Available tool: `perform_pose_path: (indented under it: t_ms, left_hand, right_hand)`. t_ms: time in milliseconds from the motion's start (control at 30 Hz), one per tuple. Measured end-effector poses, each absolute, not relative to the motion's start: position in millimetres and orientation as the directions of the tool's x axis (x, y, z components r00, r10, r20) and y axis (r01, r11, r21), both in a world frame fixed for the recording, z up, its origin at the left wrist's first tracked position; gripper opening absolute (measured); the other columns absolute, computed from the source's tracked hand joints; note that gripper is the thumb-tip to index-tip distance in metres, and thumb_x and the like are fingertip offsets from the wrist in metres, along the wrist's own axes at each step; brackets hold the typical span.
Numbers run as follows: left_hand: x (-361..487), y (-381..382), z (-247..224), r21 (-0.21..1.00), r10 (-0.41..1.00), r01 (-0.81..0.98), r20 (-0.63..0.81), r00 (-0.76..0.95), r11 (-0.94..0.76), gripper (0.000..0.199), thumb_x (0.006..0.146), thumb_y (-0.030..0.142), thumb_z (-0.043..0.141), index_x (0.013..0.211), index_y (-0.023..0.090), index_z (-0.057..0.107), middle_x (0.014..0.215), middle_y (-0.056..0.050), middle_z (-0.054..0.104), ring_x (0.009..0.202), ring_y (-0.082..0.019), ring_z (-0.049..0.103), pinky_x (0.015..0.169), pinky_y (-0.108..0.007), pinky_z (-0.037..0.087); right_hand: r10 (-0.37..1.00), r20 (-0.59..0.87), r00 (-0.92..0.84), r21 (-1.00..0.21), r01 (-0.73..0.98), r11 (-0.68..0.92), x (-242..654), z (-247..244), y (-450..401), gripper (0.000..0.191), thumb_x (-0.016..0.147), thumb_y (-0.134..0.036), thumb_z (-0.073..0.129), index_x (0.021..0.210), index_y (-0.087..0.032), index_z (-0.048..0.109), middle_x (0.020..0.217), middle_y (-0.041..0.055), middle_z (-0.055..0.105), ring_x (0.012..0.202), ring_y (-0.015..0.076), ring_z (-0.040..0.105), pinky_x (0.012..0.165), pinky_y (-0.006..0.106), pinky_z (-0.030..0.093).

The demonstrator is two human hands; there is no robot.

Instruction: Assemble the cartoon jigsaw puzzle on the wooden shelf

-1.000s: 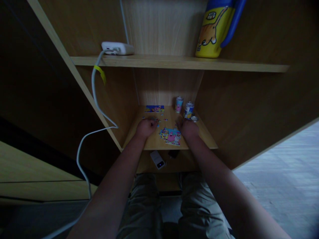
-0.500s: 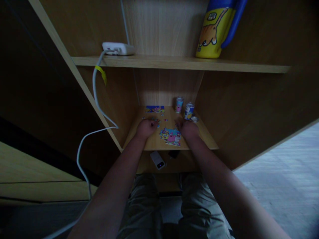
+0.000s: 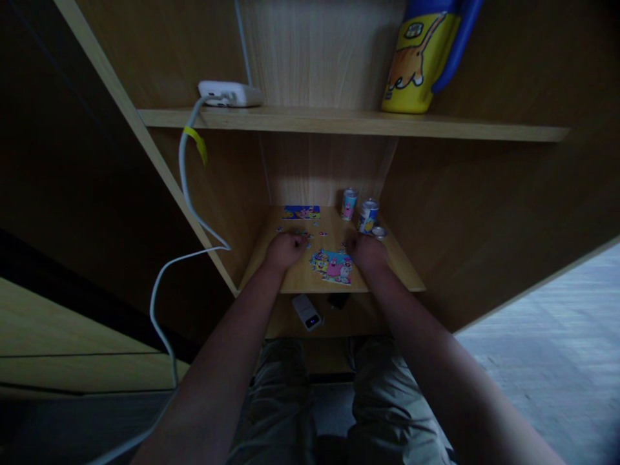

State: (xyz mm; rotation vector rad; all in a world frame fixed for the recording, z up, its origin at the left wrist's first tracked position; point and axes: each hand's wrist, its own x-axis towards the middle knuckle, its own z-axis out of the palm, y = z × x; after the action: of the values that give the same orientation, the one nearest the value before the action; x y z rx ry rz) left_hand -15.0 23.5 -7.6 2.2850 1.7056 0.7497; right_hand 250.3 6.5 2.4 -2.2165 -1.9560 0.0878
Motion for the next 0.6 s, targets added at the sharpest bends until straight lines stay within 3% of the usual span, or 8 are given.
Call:
perform_pose_path:
  t_ms: [600]
  left_hand:
    - [-14.4, 22.3, -6.2, 0.404, 0.943, 0.86, 0.245, 0.227, -0.312, 0.05, 0.108, 0.046, 0.051, 0.07, 0.024, 0.074, 0.069, -0.007, 0.074, 0.067, -0.023, 0.065, 0.065, -0.036, 0.034]
  right_hand:
    - [0.995, 0.077, 0.065, -0.142, 0.989, -0.053, 251.6, 4.2, 4.4, 0.052, 0.118, -0.051, 0.044, 0.132, -0.02, 0.083, 0.129, 0.0184, 0.082, 0.119, 0.0292, 0.079, 0.097, 0.034, 0.058]
